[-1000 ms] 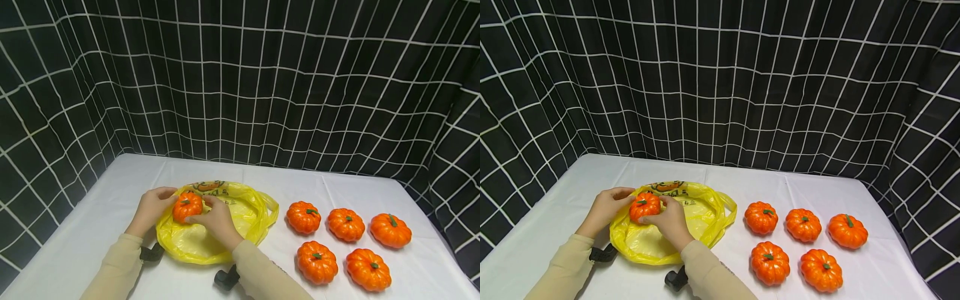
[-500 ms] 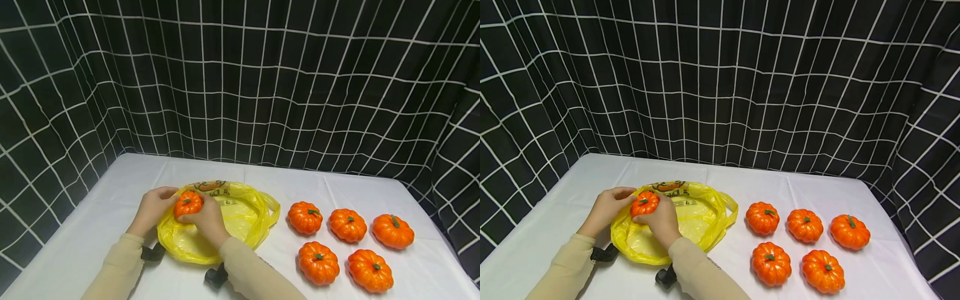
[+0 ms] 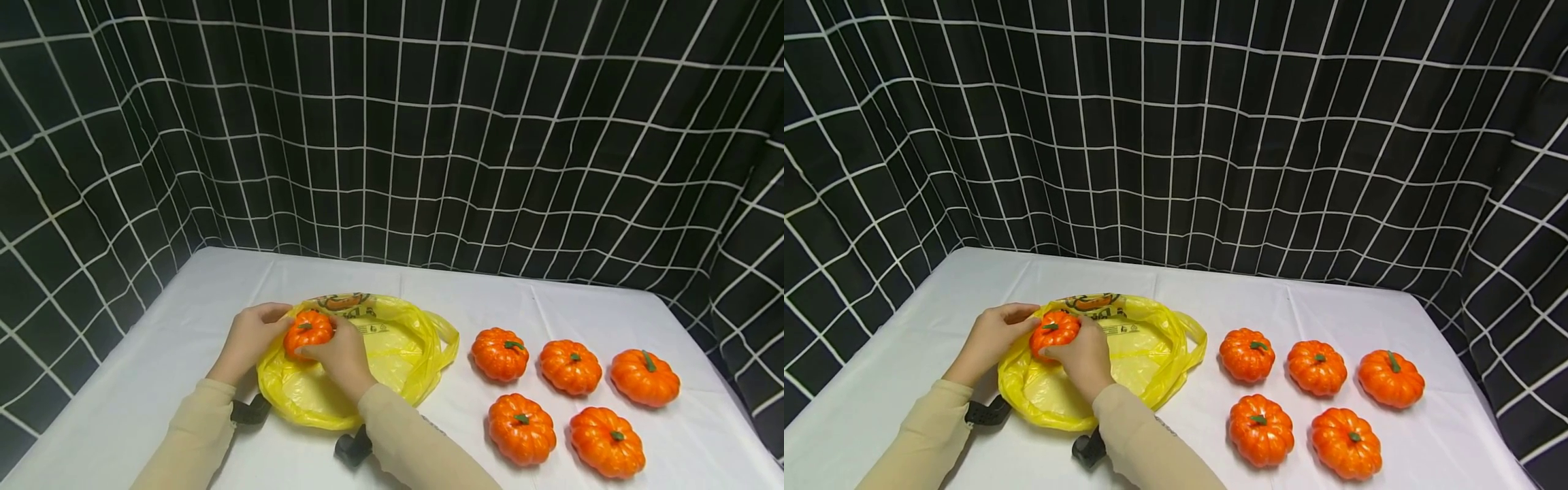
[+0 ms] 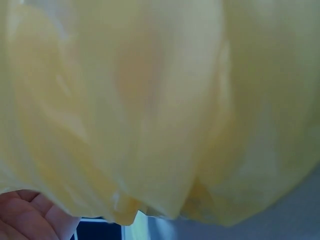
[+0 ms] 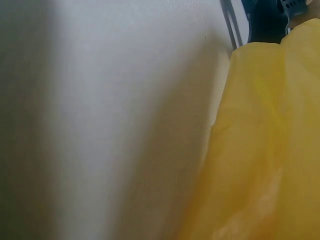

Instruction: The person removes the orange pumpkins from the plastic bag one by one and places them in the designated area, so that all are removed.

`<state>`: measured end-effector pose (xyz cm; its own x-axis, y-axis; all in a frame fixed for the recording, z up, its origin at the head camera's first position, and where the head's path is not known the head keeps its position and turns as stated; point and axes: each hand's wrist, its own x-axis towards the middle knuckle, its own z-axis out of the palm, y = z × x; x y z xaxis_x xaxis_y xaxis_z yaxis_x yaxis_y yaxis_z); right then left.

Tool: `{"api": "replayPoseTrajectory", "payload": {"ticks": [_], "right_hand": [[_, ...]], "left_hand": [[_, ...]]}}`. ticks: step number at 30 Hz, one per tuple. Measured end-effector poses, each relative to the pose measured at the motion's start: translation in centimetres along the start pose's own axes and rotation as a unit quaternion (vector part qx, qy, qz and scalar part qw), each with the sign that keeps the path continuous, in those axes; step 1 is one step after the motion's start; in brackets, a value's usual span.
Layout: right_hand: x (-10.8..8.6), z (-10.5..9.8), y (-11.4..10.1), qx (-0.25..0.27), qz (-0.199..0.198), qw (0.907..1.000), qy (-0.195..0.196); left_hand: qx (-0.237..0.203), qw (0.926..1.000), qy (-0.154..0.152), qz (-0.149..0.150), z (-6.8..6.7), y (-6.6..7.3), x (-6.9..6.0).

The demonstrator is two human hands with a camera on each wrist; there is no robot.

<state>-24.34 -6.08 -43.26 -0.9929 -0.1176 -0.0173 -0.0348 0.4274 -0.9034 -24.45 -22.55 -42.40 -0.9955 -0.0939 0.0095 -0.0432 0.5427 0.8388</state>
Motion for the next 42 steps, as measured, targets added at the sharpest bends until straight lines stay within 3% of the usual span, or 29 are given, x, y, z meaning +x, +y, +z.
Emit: {"api": "replayPoseTrajectory", "payload": {"ticks": [16,23,31,42], "right_hand": [[0.1,-0.4,0.1,-0.008,0.002,0.9999,-0.009],[-0.4,-1.8,0.7,0.005,0.011,0.9996,-0.024],[-2.2,-6.0,0.8,0.025,0.009,0.9989,-0.040],[-5.8,-13.9,0.1,-0.009,0.012,0.9998,-0.011]], "left_hand": [[0.002,1.0000,0.003,0.001,0.0,-0.1,0.0],[0.004,1.0000,0.000,-0.001,0.1,0.0,0.1],[0.007,0.9998,-0.005,-0.019,0.1,0.2,-0.1],[0.015,0.9995,-0.008,-0.028,0.0,0.4,-0.4]]}}
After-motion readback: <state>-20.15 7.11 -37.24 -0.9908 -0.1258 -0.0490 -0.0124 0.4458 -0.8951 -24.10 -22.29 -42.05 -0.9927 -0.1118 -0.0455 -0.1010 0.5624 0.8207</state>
